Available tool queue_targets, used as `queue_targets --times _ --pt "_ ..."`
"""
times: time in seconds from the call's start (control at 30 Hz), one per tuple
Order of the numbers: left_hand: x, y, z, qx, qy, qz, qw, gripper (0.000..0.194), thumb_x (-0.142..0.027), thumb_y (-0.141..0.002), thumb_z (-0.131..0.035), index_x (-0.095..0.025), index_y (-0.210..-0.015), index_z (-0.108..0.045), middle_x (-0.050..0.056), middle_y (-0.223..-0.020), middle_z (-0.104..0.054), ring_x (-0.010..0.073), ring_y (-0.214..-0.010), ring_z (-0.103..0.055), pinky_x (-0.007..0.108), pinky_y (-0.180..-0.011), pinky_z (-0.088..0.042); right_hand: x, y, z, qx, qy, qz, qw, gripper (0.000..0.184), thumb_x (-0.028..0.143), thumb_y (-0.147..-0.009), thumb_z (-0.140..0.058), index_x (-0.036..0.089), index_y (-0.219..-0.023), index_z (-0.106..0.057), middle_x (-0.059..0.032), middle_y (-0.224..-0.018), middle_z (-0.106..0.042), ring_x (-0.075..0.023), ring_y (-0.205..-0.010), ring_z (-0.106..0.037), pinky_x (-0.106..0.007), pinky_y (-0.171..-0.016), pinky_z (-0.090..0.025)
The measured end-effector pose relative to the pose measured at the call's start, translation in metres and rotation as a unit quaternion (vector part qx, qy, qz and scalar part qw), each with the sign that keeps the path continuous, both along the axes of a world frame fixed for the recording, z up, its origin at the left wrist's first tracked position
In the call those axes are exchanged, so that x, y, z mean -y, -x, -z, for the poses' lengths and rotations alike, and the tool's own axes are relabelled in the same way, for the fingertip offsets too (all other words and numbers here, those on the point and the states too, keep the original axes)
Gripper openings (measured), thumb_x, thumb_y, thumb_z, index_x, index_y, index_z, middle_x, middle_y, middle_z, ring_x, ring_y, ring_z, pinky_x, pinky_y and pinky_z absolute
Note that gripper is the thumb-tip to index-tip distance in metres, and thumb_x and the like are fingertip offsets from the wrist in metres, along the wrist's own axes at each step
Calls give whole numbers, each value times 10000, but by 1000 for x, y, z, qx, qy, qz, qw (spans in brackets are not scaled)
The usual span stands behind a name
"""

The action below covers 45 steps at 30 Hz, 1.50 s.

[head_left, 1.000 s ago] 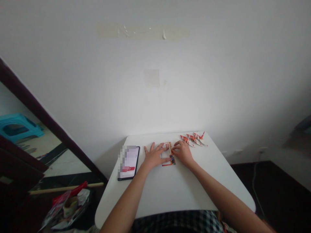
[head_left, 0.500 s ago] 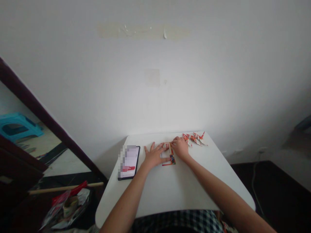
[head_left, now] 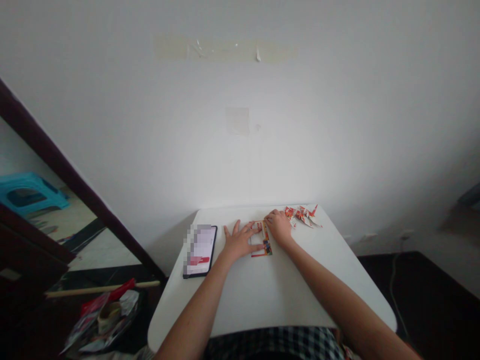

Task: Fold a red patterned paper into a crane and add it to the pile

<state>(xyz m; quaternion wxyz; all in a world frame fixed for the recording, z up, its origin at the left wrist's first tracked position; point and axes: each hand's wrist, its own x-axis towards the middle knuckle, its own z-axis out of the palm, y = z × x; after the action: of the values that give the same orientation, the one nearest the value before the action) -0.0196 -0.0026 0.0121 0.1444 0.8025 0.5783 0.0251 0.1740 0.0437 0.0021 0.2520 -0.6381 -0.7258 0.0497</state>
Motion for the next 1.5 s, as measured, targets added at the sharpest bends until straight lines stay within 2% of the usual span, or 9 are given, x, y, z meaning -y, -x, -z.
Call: queue_targets --times 0.23,0.47,0.67,0.93,1.5 --pt "0 0 -1 -5 -1 2 1000 780 -853 -833 -446 -530 -1541 -388 -73 -1734 -216 457 -1597 -32 878 -1120 38 0 -6 3 -2 -9 -32 999 228 301 -972 -612 237 -1097 -791 -113 -1161 -702 -271 -1144 -570 -359 -995 -428" --pt "0 -1 0 0 -5 0 1000 846 -894 -783 -474 -543 -1545 -369 -82 -1732 -216 465 -1594 -46 883 -1118 30 5 -19 9 4 0 -112 994 274 314 -956 -650 262 -1201 -761 -86 -1219 -682 -230 -1158 -589 -349 -1052 -435" --pt "1 -1 -1 -8 -3 -1 1000 814 -878 -818 -432 -541 -1555 -349 -76 -1734 -215 453 -1598 -39 882 -1122 13 19 -28 18 -20 -15 -174 984 271 265 -918 -696 281 -1179 -770 -70 -1270 -669 -227 -1206 -585 -355 -1059 -462" --pt "2 0 -4 -9 -2 -1 1000 825 -894 -798 -441 -562 -1547 -347 -89 -1731 -218 453 -1598 -38 864 -1140 12 35 -39 22 -14 -27 -199 980 302 310 -886 -746 299 -1186 -766 -77 -1288 -670 -242 -1198 -604 -393 -1059 -492" --pt "2 0 -3 -19 3 -4 1000 842 -900 -790 -440 -561 -1553 -334 -97 -1737 -189 442 -1603 -3 843 -1161 8 66 -54 16 -32 -15 -251 967 415 298 -848 -770 329 -1260 -733 -93 -1343 -638 -257 -1264 -599 -425 -1105 -483"
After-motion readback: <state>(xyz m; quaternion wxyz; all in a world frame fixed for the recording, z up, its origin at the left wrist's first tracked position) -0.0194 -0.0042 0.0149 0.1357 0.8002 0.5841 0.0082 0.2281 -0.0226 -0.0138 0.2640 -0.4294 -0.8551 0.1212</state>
